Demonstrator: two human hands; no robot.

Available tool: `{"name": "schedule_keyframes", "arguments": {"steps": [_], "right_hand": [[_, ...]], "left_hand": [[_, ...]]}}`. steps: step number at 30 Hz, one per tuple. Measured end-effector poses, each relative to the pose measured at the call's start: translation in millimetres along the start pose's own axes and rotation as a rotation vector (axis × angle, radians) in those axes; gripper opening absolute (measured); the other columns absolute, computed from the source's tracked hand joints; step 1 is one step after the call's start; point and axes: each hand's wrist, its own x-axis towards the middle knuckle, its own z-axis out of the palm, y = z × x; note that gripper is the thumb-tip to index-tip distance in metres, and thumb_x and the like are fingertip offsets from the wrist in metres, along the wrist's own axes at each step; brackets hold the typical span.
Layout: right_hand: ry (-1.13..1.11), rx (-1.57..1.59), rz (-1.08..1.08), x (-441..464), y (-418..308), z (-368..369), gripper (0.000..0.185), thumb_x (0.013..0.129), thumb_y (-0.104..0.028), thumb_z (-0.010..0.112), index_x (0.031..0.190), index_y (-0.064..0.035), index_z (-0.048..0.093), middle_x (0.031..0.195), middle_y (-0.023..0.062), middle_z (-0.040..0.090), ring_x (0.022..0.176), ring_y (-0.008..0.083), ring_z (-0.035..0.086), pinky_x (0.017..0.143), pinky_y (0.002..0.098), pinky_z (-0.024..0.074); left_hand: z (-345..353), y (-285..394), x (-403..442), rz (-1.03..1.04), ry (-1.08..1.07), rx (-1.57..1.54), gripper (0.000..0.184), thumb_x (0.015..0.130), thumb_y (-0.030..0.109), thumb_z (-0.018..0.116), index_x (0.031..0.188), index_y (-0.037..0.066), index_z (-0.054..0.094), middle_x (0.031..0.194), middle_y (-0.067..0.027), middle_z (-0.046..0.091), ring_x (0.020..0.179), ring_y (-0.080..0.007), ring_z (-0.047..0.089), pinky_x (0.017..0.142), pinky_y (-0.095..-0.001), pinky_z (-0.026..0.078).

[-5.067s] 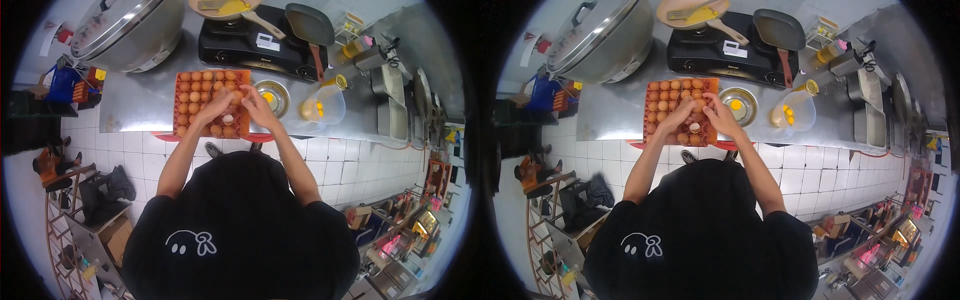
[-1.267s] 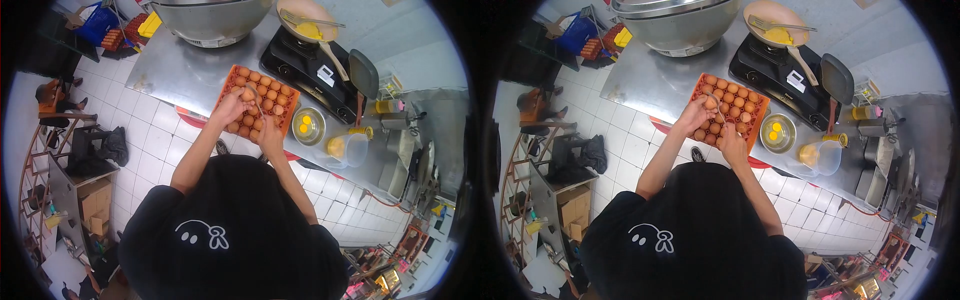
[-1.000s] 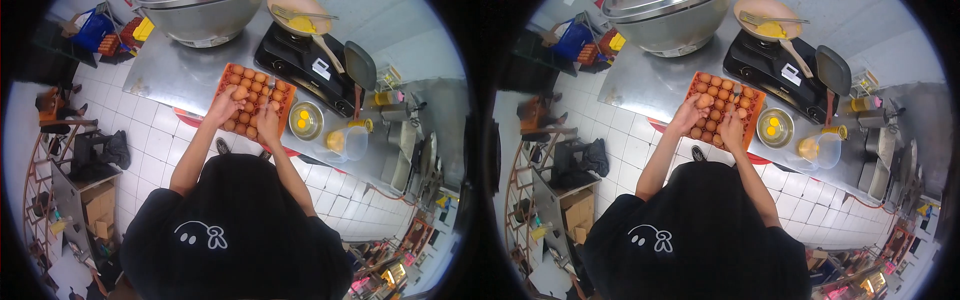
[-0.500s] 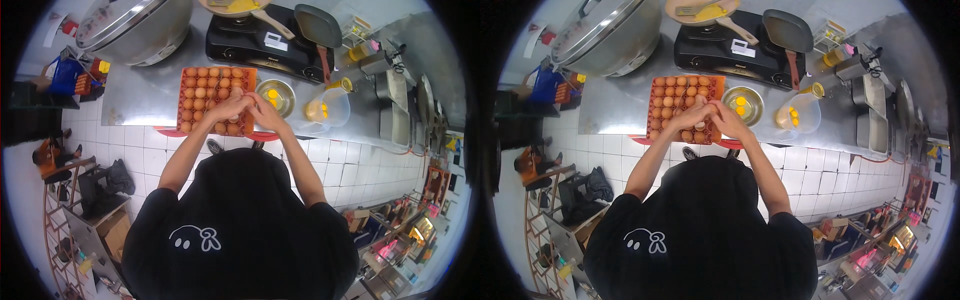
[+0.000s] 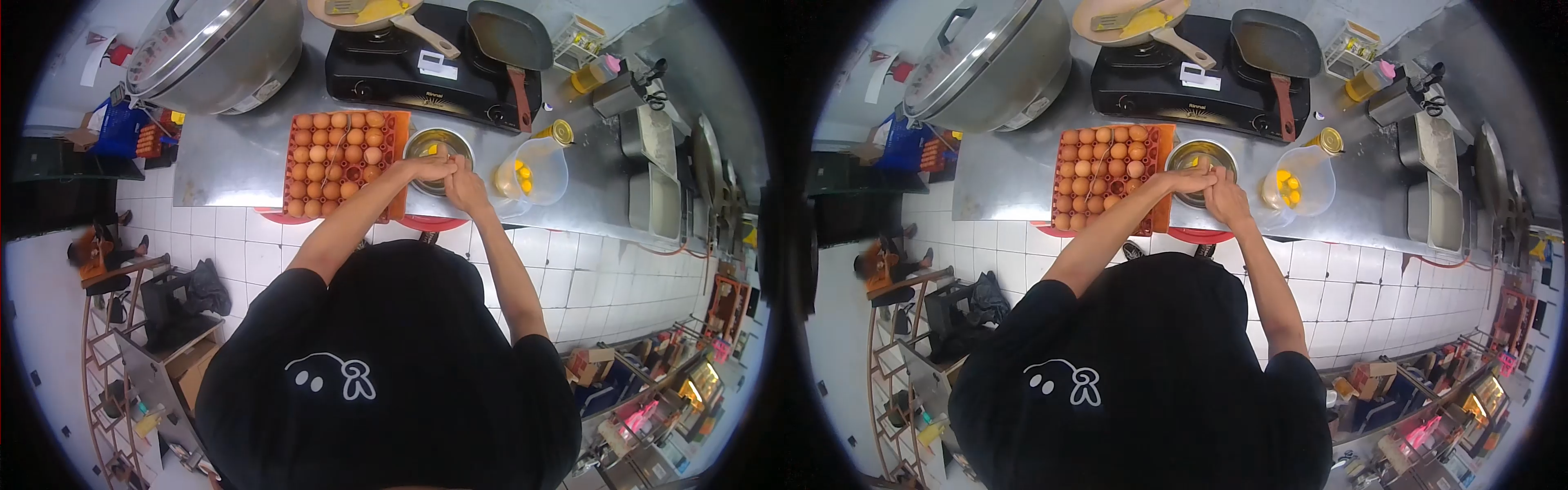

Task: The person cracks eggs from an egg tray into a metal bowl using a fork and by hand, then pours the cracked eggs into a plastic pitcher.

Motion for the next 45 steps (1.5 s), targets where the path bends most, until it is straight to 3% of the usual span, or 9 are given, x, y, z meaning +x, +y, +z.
{"name": "schedule_keyframes", "arguments": {"steps": [14, 16, 19, 21, 23, 26, 30, 39, 45], "right_hand": [[0.103, -0.121, -0.149, -5, -10, -45, 0.046, 0.093, -0.023, 0.059, 0.136, -0.0154, 0.045, 0.115, 0.0225, 0.052, 0.084, 0.0457, 0.066, 0.075, 0.0555, 0.0541], [0.164, -0.088, -0.154, -14, -20, -49, 0.046, 0.092, -0.022, 0.061, 0.135, -0.012, 0.047, 0.116, 0.0225, 0.053, 0.083, 0.0435, 0.067, 0.072, 0.0531, 0.0554], [0.374, 0.088, -0.228, -17, -29, -26, 0.047, 0.091, -0.021, 0.067, 0.132, -0.0066, 0.047, 0.117, 0.0237, 0.058, 0.086, 0.0417, 0.068, 0.07, 0.0494, 0.0568], [0.51, 0.242, -0.298, -21, -41, -5, 0.049, 0.091, -0.02, 0.069, 0.131, -0.0047, 0.046, 0.118, 0.0248, 0.061, 0.089, 0.0421, 0.069, 0.071, 0.0481, 0.0568], [0.244, 0.654, 0.053, -26, -68, 14, 0.053, 0.088, -0.019, 0.074, 0.129, -0.002, 0.044, 0.115, 0.0272, 0.065, 0.1, 0.0439, 0.068, 0.078, 0.0474, 0.0562], [0.287, 0.635, -0.156, -15, -99, 58, 0.05, 0.09, -0.018, 0.073, 0.128, -0.0024, 0.044, 0.114, 0.0241, 0.067, 0.107, 0.0362, 0.068, 0.087, 0.0401, 0.0532], [0.235, 0.278, -0.319, 4, -152, 62, 0.056, 0.083, -0.022, 0.079, 0.126, -0.006, 0.047, 0.112, 0.0221, 0.059, 0.091, 0.0411, 0.068, 0.073, 0.0487, 0.0564], [0.253, 0.332, -0.18, -12, -147, 57, 0.033, 0.086, -0.016, 0.068, 0.115, -0.0037, 0.058, 0.111, 0.0182, 0.053, 0.098, 0.037, 0.061, 0.086, 0.0447, 0.0513], [0.317, 0.373, -0.114, -19, -139, 43, 0.021, 0.087, -0.01, 0.066, 0.106, -0.0025, 0.063, 0.102, 0.0153, 0.058, 0.096, 0.0312, 0.061, 0.087, 0.0417, 0.0495]], "left_hand": [[-32, 47, -36, -0.094, 0.071, 0.409, 0.041, 0.098, 0.028, 0.042, 0.129, 0.003, 0.034, 0.133, -0.0333, 0.049, 0.128, -0.0429, 0.049, 0.104, -0.0493, 0.041], [-27, 39, -48, 0.274, 0.35, 0.472, 0.04, 0.098, 0.023, 0.045, 0.132, 0.003, 0.035, 0.129, -0.0316, 0.049, 0.125, -0.0457, 0.049, 0.103, -0.0517, 0.041], [-7, 35, -64, 0.402, 0.489, 0.212, 0.04, 0.1, 0.022, 0.045, 0.136, 0.007, 0.04, 0.126, -0.0284, 0.049, 0.121, -0.0475, 0.049, 0.103, -0.0521, 0.041], [8, 41, -94, 0.299, 0.535, 0.169, 0.039, 0.101, 0.023, 0.046, 0.137, 0.009, 0.043, 0.124, -0.0265, 0.049, 0.12, -0.0461, 0.049, 0.104, -0.0505, 0.041], [19, 32, -121, 0.214, 0.645, 0.148, 0.036, 0.102, 0.027, 0.047, 0.135, 0.013, 0.053, 0.122, -0.0238, 0.049, 0.117, -0.0416, 0.05, 0.105, -0.0464, 0.04], [19, 17, -172, 0.208, 0.803, 0.063, 0.035, 0.103, 0.027, 0.046, 0.131, 0.009, 0.056, 0.121, -0.0224, 0.052, 0.116, -0.0385, 0.051, 0.103, -0.045, 0.041], [1, -26, -215, 0.012, 1.038, -0.015, 0.034, 0.103, 0.028, 0.046, 0.124, 0.005, 0.059, 0.12, -0.0252, 0.054, 0.112, -0.043, 0.051, 0.101, -0.0501, 0.041], [-58, -64, -165, -0.031, 0.929, 0.493, 0.027, 0.094, 0.019, 0.058, 0.112, 0.0, 0.062, 0.11, -0.0241, 0.061, 0.107, -0.0401, 0.058, 0.092, -0.0469, 0.05], [-49, -48, -121, -0.498, 0.76, 0.751, 0.029, 0.086, 0.015, 0.065, 0.112, 0.002, 0.061, 0.108, -0.0151, 0.069, 0.107, -0.032, 0.063, 0.082, -0.0395, 0.055]]}}
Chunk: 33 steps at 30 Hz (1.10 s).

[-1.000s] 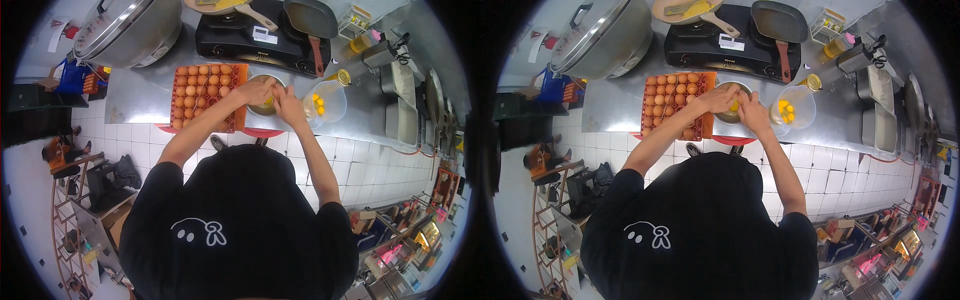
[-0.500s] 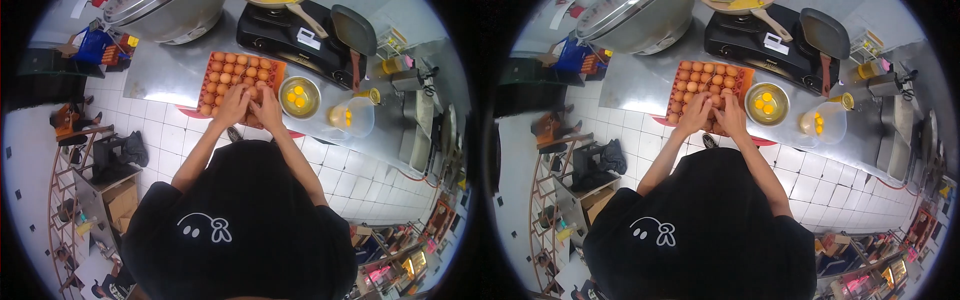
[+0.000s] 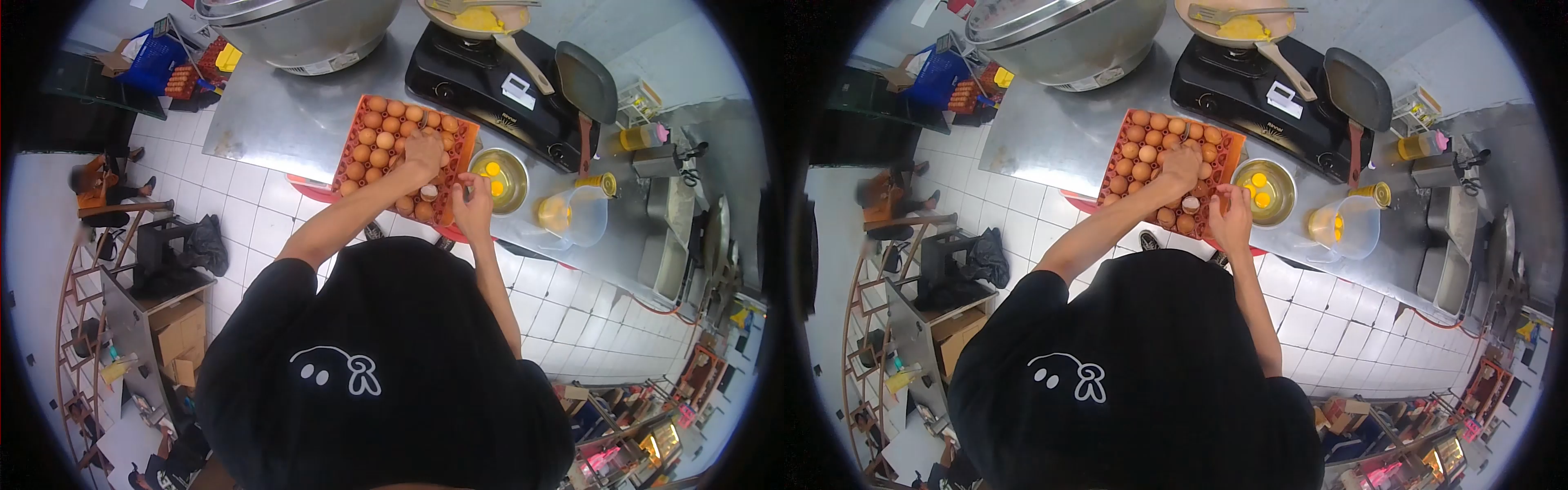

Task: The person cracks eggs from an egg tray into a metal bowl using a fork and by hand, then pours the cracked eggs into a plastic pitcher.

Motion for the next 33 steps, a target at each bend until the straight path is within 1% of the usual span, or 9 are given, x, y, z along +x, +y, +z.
{"name": "schedule_keyframes", "arguments": {"steps": [4, 7, 9, 12, 14, 20, 22, 29, 33], "right_hand": [[0.075, 0.08, 0.092, 10, 4, 5, 0.016, 0.088, -0.01, 0.064, 0.103, -0.0024, 0.065, 0.092, 0.0123, 0.061, 0.087, 0.0283, 0.062, 0.08, 0.0404, 0.0509], [0.111, 0.156, 0.158, 24, 3, 20, 0.016, 0.09, -0.014, 0.064, 0.099, -0.0013, 0.067, 0.087, 0.0133, 0.067, 0.079, 0.0309, 0.065, 0.074, 0.0422, 0.0526], [0.117, 0.187, 0.179, 35, -4, 37, 0.019, 0.091, -0.018, 0.064, 0.097, -0.0006, 0.069, 0.085, 0.0147, 0.07, 0.076, 0.0331, 0.068, 0.071, 0.0434, 0.0535], [-0.176, -0.074, 0.133, 47, -34, 72, 0.029, 0.091, -0.028, 0.065, 0.09, 0.0006, 0.071, 0.086, 0.0214, 0.073, 0.08, 0.0385, 0.071, 0.072, 0.0463, 0.0554], [-0.22, -0.34, 0.201, 56, -62, 95, 0.036, 0.09, -0.035, 0.066, 0.086, 0.0002, 0.073, 0.087, 0.0265, 0.072, 0.086, 0.0419, 0.071, 0.074, 0.0489, 0.0563], [-0.273, -0.35, 0.245, 74, -50, 123, 0.038, 0.089, -0.036, 0.066, 0.085, 0.002, 0.072, 0.086, 0.024, 0.072, 0.084, 0.0426, 0.071, 0.077, 0.0518, 0.0554], [-0.147, -0.265, 0.241, 65, -48, 116, 0.033, 0.093, -0.031, 0.062, 0.092, 0.0014, 0.069, 0.083, 0.0182, 0.073, 0.081, 0.0404, 0.07, 0.077, 0.0519, 0.0545], [0.07, 0.124, -0.158, 7, -91, 59, 0.018, 0.102, -0.02, 0.049, 0.104, -0.005, 0.058, 0.072, 0.0199, 0.068, 0.071, 0.0426, 0.068, 0.061, 0.0529, 0.0515], [-0.218, -0.256, -0.086, -6, -65, 62, 0.013, 0.102, -0.017, 0.051, 0.108, -0.0081, 0.058, 0.07, 0.0246, 0.064, 0.066, 0.0456, 0.066, 0.056, 0.0532, 0.0497]], "left_hand": [[-19, -5, -5, 0.014, -0.007, -0.066, 0.036, 0.084, 0.016, 0.068, 0.116, 0.0, 0.058, 0.106, -0.0183, 0.068, 0.101, -0.0362, 0.065, 0.082, -0.0402, 0.055], [-45, -33, -22, -0.038, -0.056, -0.33, 0.037, 0.079, 0.009, 0.069, 0.113, -0.001, 0.057, 0.109, -0.024, 0.066, 0.107, -0.0376, 0.065, 0.084, -0.0416, 0.057], [-57, -70, -38, 0.065, 0.13, -0.704, 0.041, 0.079, 0.009, 0.07, 0.118, 0.004, 0.058, 0.11, -0.0239, 0.065, 0.108, -0.0368, 0.064, 0.088, -0.0404, 0.056], [-70, -129, -72, 0.197, 0.238, -0.87, 0.037, 0.083, 0.009, 0.066, 0.119, 0.007, 0.058, 0.114, -0.0212, 0.062, 0.107, -0.0326, 0.064, 0.09, -0.04, 0.055], [-82, -154, -88, -0.114, -0.146, -1.601, 0.035, 0.091, 0.013, 0.061, 0.124, 0.005, 0.053, 0.118, -0.0179, 0.061, 0.103, -0.0283, 0.065, 0.086, -0.0408, 0.056], [-64, -177, -116, -0.199, -0.015, -2.199, 0.035, 0.097, 0.013, 0.048, 0.129, -0.001, 0.047, 0.121, -0.0192, 0.059, 0.101, -0.0282, 0.062, 0.088, -0.0403, 0.054], [-48, -179, -110, -0.167, -0.047, -2.282, 0.035, 0.097, 0.014, 0.045, 0.128, -0.001, 0.047, 0.121, -0.0195, 0.059, 0.098, -0.0279, 0.062, 0.087, -0.0402, 0.054], [-28, -135, -65, -0.221, -0.181, -2.458, 0.038, 0.098, 0.021, 0.036, 0.127, 0.0, 0.048, 0.112, -0.0152, 0.062, 0.08, -0.0203, 0.055, 0.067, -0.0327, 0.045], [-28, -118, -52, -0.123, -0.262, -2.451, 0.038, 0.097, 0.023, 0.036, 0.126, 0.003, 0.049, 0.109, -0.0123, 0.062, 0.076, -0.0172, 0.052, 0.066, -0.0306, 0.044]]}}
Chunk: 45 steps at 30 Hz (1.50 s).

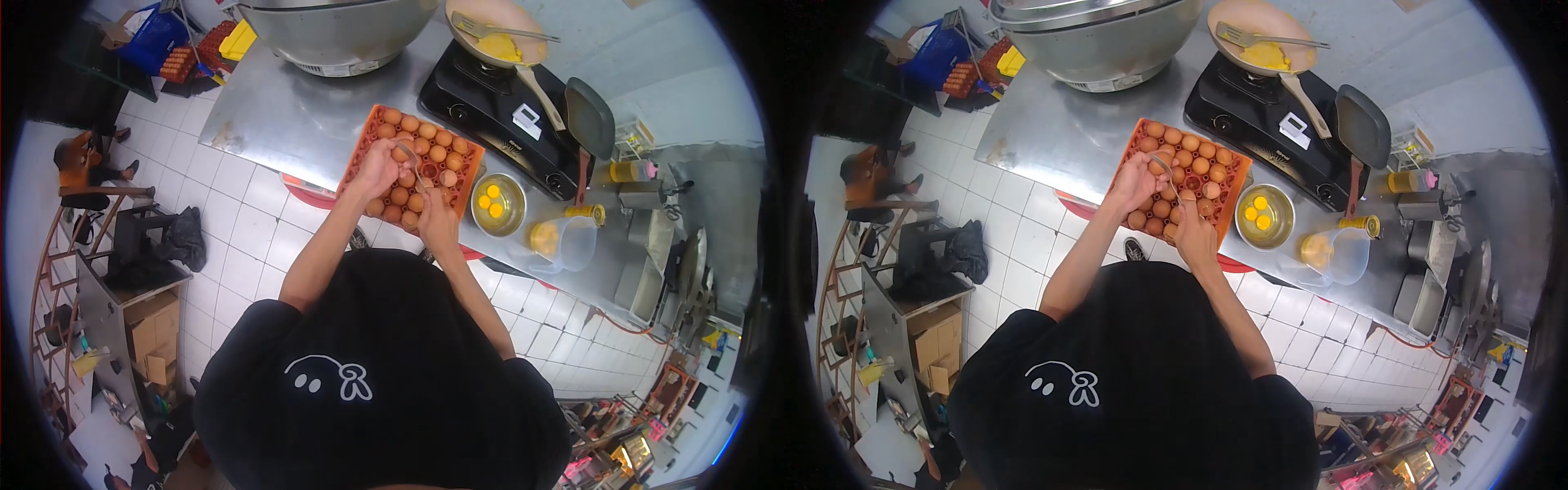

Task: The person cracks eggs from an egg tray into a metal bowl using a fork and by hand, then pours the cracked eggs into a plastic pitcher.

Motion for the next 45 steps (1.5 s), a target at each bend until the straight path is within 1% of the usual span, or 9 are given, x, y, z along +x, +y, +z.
{"name": "schedule_keyframes", "arguments": {"steps": [2, 12, 20, 28, 30, 32, 35, 38, 45], "right_hand": [[0.207, 0.204, -0.066, 0, 0, -3, 0.013, 0.102, -0.017, 0.05, 0.109, -0.0086, 0.058, 0.073, 0.0262, 0.065, 0.067, 0.0463, 0.066, 0.057, 0.0557, 0.0489], [0.103, 0.061, -0.115, 7, 15, 4, 0.018, 0.1, -0.017, 0.053, 0.117, -0.0106, 0.058, 0.071, 0.025, 0.065, 0.058, 0.0459, 0.064, 0.05, 0.0545, 0.0497], [0.149, 0.312, 0.085, 46, 28, 19, 0.026, 0.101, -0.024, 0.049, 0.106, -0.0006, 0.059, 0.091, 0.0307, 0.068, 0.089, 0.0468, 0.067, 0.08, 0.0552, 0.0511], [-0.059, 0.024, 0.153, 63, 30, -1, 0.036, 0.099, -0.033, 0.054, 0.117, -0.0025, 0.062, 0.094, 0.0246, 0.071, 0.093, 0.0418, 0.067, 0.082, 0.0525, 0.052], [-0.051, 0.584, 0.097, 56, 46, -20, 0.036, 0.1, -0.032, 0.056, 0.123, -0.0047, 0.059, 0.095, 0.0206, 0.07, 0.091, 0.0364, 0.068, 0.08, 0.0485, 0.0527], [-0.113, 0.639, 0.097, 45, 62, -52, 0.04, 0.1, -0.03, 0.058, 0.132, -0.0071, 0.053, 0.099, 0.0185, 0.069, 0.093, 0.0331, 0.067, 0.082, 0.0448, 0.0524], [-0.267, 0.477, -0.021, 32, 89, -91, 0.047, 0.101, -0.031, 0.051, 0.141, -0.0089, 0.043, 0.121, 0.0253, 0.064, 0.115, 0.0402, 0.062, 0.099, 0.0455, 0.047], [-0.316, 0.333, 0.052, 18, 127, -120, 0.047, 0.101, -0.032, 0.048, 0.142, -0.0088, 0.041, 0.128, 0.0275, 0.061, 0.121, 0.0427, 0.058, 0.103, 0.046, 0.045], [-0.201, 0.116, 0.135, -1, 195, -118, 0.039, 0.098, -0.029, 0.04, 0.126, -0.0023, 0.036, 0.118, 0.0336, 0.062, 0.104, 0.0498, 0.062, 0.09, 0.0575, 0.0465]], "left_hand": [[4, 0, 4, -0.01, 0.013, 0.035, 0.037, 0.097, 0.024, 0.036, 0.125, 0.004, 0.05, 0.109, -0.0113, 0.062, 0.075, -0.0162, 0.051, 0.066, -0.0298, 0.043], [9, -12, 5, -0.008, 0.042, 0.064, 0.037, 0.095, 0.027, 0.04, 0.121, 0.002, 0.052, 0.109, -0.011, 0.063, 0.074, -0.016, 0.051, 0.064, -0.0302, 0.043], [7, -3, -9, -0.003, 0.096, 0.059, 0.032, 0.097, 0.026, 0.041, 0.116, 0.004, 0.054, 0.11, -0.0116, 0.064, 0.072, -0.0147, 0.051, 0.064, -0.0286, 0.042], [19, 14, -28, -0.151, 0.016, 0.388, 0.021, 0.098, 0.024, 0.046, 0.112, 0.01, 0.037, 0.092, -0.0121, 0.06, 0.067, -0.0134, 0.05, 0.057, -0.0265, 0.04], [43, 3, -20, -0.232, 0.149, 0.522, 0.022, 0.098, 0.027, 0.047, 0.108, 0.012, 0.035, 0.09, -0.0091, 0.056, 0.068, -0.0112, 0.05, 0.053, -0.0225, 0.038], [70, -13, -9, -0.22, 0.146, 0.945, 0.018, 0.096, 0.026, 0.046, 0.105, 0.016, 0.034, 0.085, -0.0037, 0.051, 0.065, -0.007, 0.044, 0.054, -0.0222, 0.032], [101, -51, 21, -0.345, -0.081, 0.982, 0.022, 0.094, 0.028, 0.049, 0.103, 0.014, 0.035, 0.083, -0.0005, 0.046, 0.065, -0.0061, 0.042, 0.054, -0.0221, 0.032], [100, -106, 67, -0.394, -0.307, 1.076, 0.027, 0.093, 0.032, 0.05, 0.103, 0.012, 0.035, 0.078, 0.0008, 0.043, 0.063, -0.0063, 0.041, 0.053, -0.0235, 0.032], [105, -183, 130, -0.454, -0.579, 1.388, 0.036, 0.097, 0.039, 0.039, 0.1, 0.004, 0.046, 0.089, -0.0062, 0.048, 0.071, -0.0134, 0.048, 0.058, -0.0288, 0.04]]}}
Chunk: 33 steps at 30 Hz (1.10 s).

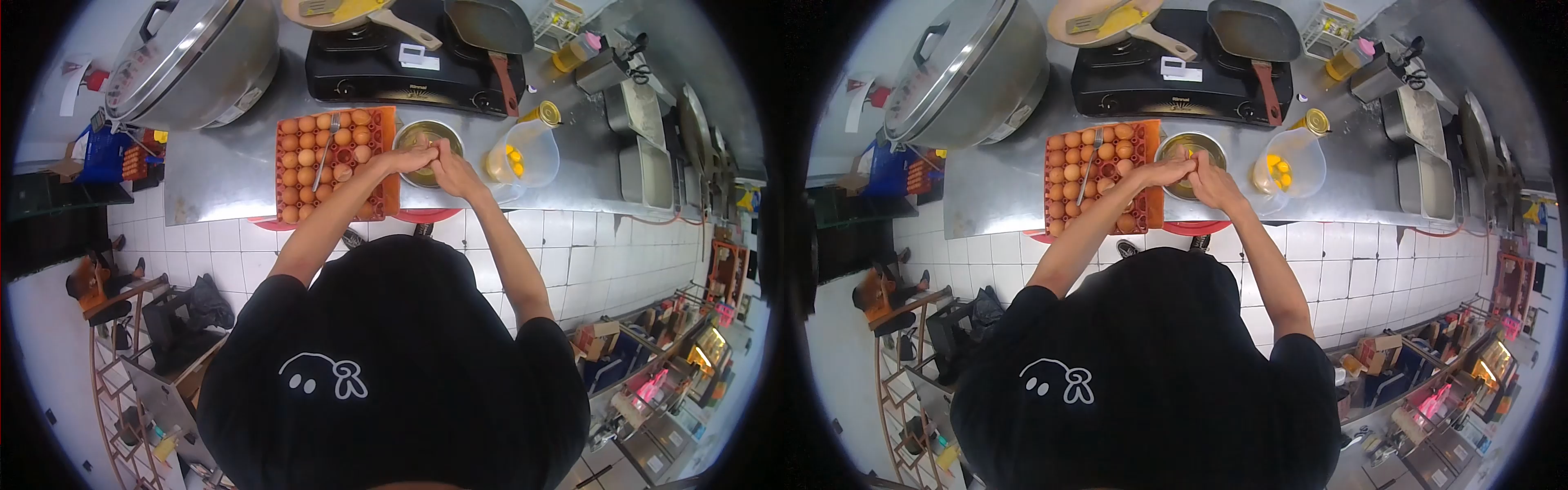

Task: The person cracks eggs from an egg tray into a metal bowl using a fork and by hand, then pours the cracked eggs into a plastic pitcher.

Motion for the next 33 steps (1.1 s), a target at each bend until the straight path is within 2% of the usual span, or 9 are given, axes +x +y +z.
{"name": "schedule_keyframes", "arguments": {"steps": [5, 8, 10, 17, 26, 29, 31, 32, 33], "right_hand": [[0.06, -0.104, 0.097, 6, 18, 18, 0.033, 0.098, -0.025, 0.041, 0.124, -0.0049, 0.035, 0.116, 0.0318, 0.062, 0.105, 0.05, 0.062, 0.089, 0.0576, 0.0478], [0.093, -0.09, 0.074, 7, 21, 21, 0.033, 0.098, -0.025, 0.042, 0.123, -0.0049, 0.035, 0.116, 0.0337, 0.06, 0.102, 0.0515, 0.061, 0.087, 0.0596, 0.0482], [0.146, -0.1, 0.013, 7, 22, 20, 0.033, 0.098, -0.027, 0.044, 0.119, -0.0023, 0.037, 0.117, 0.0348, 0.058, 0.095, 0.0527, 0.063, 0.086, 0.0593, 0.0498], [0.133, -0.254, -0.04, 0, 19, 7, 0.038, 0.095, -0.028, 0.05, 0.124, -0.0054, 0.037, 0.111, 0.029, 0.055, 0.087, 0.0503, 0.065, 0.076, 0.0586, 0.0541], [0.181, -0.325, -0.09, -26, -9, -18, 0.045, 0.091, -0.024, 0.058, 0.13, -0.0111, 0.04, 0.116, 0.0251, 0.052, 0.083, 0.0462, 0.066, 0.071, 0.0551, 0.0555], [0.422, -0.146, -0.165, -30, -9, 4, 0.046, 0.09, -0.016, 0.062, 0.129, -0.0086, 0.04, 0.115, 0.0237, 0.055, 0.078, 0.0389, 0.068, 0.068, 0.0478, 0.0554], [0.506, 0.37, 0.042, -27, -1, 37, 0.047, 0.089, -0.008, 0.066, 0.127, -0.0066, 0.037, 0.112, 0.0209, 0.059, 0.074, 0.0268, 0.065, 0.066, 0.0394, 0.0535], [0.58, 0.578, -0.027, -17, 15, 66, 0.048, 0.088, -0.002, 0.068, 0.123, -0.0064, 0.035, 0.107, 0.0149, 0.06, 0.074, 0.0156, 0.059, 0.063, 0.0306, 0.0495], [0.568, 0.586, -0.036, -14, 7, 74, 0.048, 0.088, -0.002, 0.068, 0.123, -0.0064, 0.035, 0.107, 0.0149, 0.06, 0.074, 0.0156, 0.059, 0.063, 0.0306, 0.0495]], "left_hand": [[18, -36, 36, 0.012, 0.148, 0.138, 0.056, 0.101, 0.042, 0.029, 0.117, -0.007, 0.05, 0.105, -0.0149, 0.052, 0.095, -0.0255, 0.056, 0.086, -0.0383, 0.046], [12, -8, 24, -0.274, 0.024, 0.076, 0.059, 0.101, 0.04, 0.029, 0.129, -0.009, 0.044, 0.118, -0.0202, 0.053, 0.12, -0.0308, 0.052, 0.106, -0.042, 0.035], [10, -16, 29, -0.022, 0.057, 0.271, 0.058, 0.101, 0.039, 0.03, 0.131, -0.009, 0.038, 0.123, -0.0249, 0.052, 0.131, -0.0336, 0.048, 0.11, -0.0431, 0.033], [-3, 19, 8, -0.061, 0.018, 0.356, 0.051, 0.099, 0.039, 0.031, 0.123, -0.007, 0.032, 0.134, -0.0323, 0.048, 0.128, -0.0374, 0.052, 0.107, -0.0446, 0.036], [-1, 65, -2, -0.086, -0.012, 0.675, 0.05, 0.097, 0.036, 0.038, 0.125, -0.005, 0.03, 0.123, -0.0347, 0.057, 0.121, -0.0457, 0.055, 0.1, -0.0487, 0.043], [4, 30, 11, 0.138, 0.079, 0.783, 0.045, 0.093, 0.03, 0.049, 0.122, -0.001, 0.038, 0.115, -0.0303, 0.056, 0.11, -0.0456, 0.059, 0.095, -0.0496, 0.045], [25, 41, -25, 0.347, 0.405, 0.757, 0.041, 0.086, 0.02, 0.06, 0.12, 0.001, 0.046, 0.112, -0.026, 0.052, 0.103, -0.0444, 0.059, 0.092, -0.0504, 0.046], [30, 33, -34, 0.37, 0.458, 0.712, 0.041, 0.083, 0.012, 0.064, 0.12, 0.003, 0.049, 0.117, -0.0259, 0.049, 0.105, -0.0454, 0.057, 0.091, -0.0507, 0.046], [34, 35, -52, 0.357, 0.468, 0.716, 0.041, 0.083, 0.012, 0.064, 0.12, 0.003, 0.049, 0.117, -0.0259, 0.049, 0.105, -0.0454, 0.057, 0.091, -0.0507, 0.046]]}}
